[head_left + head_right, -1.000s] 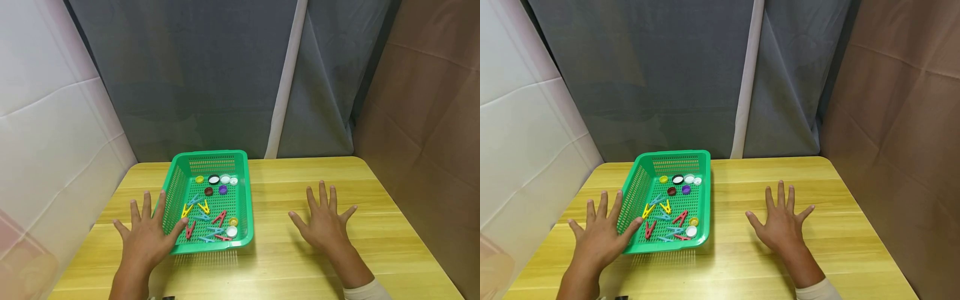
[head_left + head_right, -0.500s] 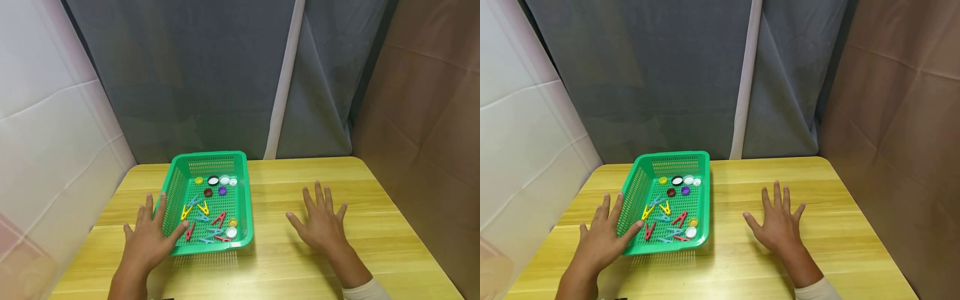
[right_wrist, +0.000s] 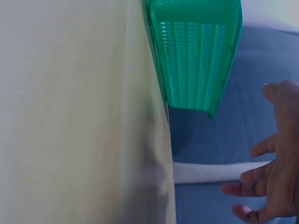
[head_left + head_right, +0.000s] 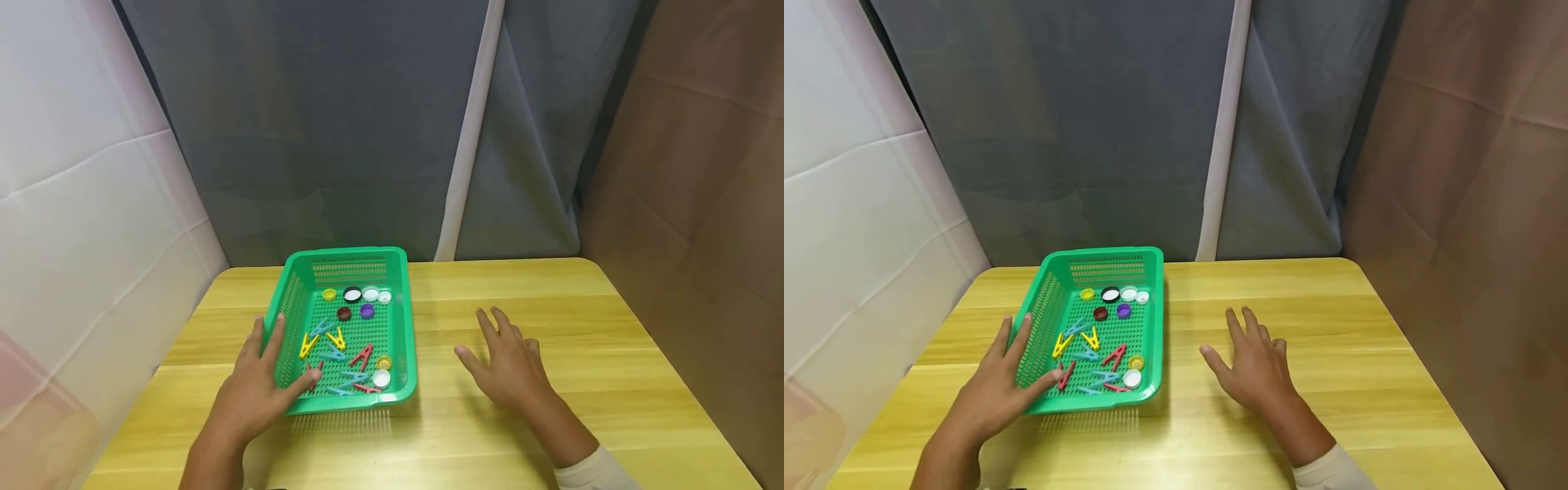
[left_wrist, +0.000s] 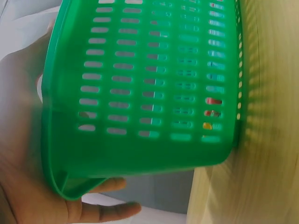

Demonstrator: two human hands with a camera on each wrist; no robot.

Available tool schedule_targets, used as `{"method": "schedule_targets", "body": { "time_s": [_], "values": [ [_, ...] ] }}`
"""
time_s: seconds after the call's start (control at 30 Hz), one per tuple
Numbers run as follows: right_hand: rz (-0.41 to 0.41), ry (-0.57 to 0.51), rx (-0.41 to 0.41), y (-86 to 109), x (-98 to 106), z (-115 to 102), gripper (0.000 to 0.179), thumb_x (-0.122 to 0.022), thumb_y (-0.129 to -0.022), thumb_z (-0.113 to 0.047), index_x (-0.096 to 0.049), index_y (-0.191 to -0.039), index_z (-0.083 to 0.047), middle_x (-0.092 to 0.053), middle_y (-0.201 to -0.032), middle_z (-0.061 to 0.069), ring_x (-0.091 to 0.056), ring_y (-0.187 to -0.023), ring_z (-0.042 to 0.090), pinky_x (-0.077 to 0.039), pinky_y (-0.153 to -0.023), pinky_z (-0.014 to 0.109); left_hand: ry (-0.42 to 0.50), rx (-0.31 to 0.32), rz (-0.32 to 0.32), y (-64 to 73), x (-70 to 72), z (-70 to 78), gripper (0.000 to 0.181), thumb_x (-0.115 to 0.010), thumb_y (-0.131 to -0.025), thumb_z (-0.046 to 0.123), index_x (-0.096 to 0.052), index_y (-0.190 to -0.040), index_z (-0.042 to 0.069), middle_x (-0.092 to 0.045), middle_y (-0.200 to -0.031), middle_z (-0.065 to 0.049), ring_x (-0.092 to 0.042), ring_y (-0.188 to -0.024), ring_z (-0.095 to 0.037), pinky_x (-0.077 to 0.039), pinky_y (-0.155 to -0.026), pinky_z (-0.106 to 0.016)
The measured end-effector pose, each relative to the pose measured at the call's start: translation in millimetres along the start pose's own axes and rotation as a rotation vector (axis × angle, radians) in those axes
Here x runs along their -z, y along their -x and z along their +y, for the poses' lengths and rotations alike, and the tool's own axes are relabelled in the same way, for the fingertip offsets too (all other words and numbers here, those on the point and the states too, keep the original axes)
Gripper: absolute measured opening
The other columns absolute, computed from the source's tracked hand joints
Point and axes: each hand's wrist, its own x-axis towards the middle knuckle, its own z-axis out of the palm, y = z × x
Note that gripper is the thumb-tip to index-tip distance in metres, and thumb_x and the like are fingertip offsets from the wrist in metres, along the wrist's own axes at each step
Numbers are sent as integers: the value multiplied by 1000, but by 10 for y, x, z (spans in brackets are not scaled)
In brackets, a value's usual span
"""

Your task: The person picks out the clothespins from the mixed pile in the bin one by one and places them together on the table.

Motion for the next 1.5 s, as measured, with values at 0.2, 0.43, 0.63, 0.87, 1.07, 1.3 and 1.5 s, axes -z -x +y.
{"method": "schedule_targets", "body": {
  "time_s": [0.2, 0.43, 0.63, 0.87, 1.07, 1.3, 1.5],
  "values": [
    [-19, -87, 103, -162, 6, -247, 81, -51, -109, -67, -36, -171, -17, -40, -172, 15, -73, -117, 43, -55, -96, 68, -6, -24, 19, 64, 10, -98, 121, -72, -93, 73, -7, -178, 16, -10, -182, -29, -35, -151, -67, -49, -96, -81],
    [-43, -177, 170, -418, 110, -567, 78, -54, -109, -63, -35, -172, -21, -40, -172, 11, -71, -125, 39, -57, -100, 65, 70, -52, 26, 90, 1, -168, 125, -80, -90, 67, -6, -178, 19, -9, -183, -24, -40, -149, -67, -49, -95, -83],
    [-64, -229, 180, -578, 184, -755, 77, -53, -110, -62, -34, -172, -21, -38, -173, 10, -65, -138, 41, -53, -107, 67, 247, -124, 28, 73, 27, -280, 136, -95, -81, 48, -4, -178, 21, -5, -183, -26, -27, -154, -70, -36, -106, -88],
    [-99, -289, 181, -684, 162, -878, 74, -52, -110, -62, -35, -172, -24, -37, -174, 8, -57, -148, 40, -48, -113, 68, 559, -249, -47, 99, 58, -465, 151, -105, -70, 26, 2, -177, 37, 6, -184, -23, 1, -162, -66, -14, -112, -92],
    [-144, -348, 217, -784, 93, -967, 73, -53, -111, -59, -37, -172, -22, -36, -175, 9, -66, -135, 36, -50, -114, 64, 601, -277, -77, 95, 57, -527, 153, -105, -71, 30, 4, -177, 31, 8, -184, -22, 4, -162, -65, -12, -113, -91],
    [-204, -416, 280, -925, 31, -1101, 70, -61, -111, -49, -40, -170, -18, -39, -173, 9, -68, -95, 16, -57, -99, 50, 610, -270, -101, 76, 19, -627, 149, -104, -74, 26, 3, -178, 21, 7, -183, -25, 3, -163, -63, -9, -133, -50],
    [-307, -458, 351, -996, -61, -1214, 64, -67, -110, -37, -47, -165, -12, -46, -166, 10, -65, -91, 14, -57, -89, 39, 605, -249, -103, 67, 0, -639, 149, -104, -74, 23, 4, -177, 19, 5, -183, -28, 0, -163, -63, -10, -129, -29]
  ]
}}
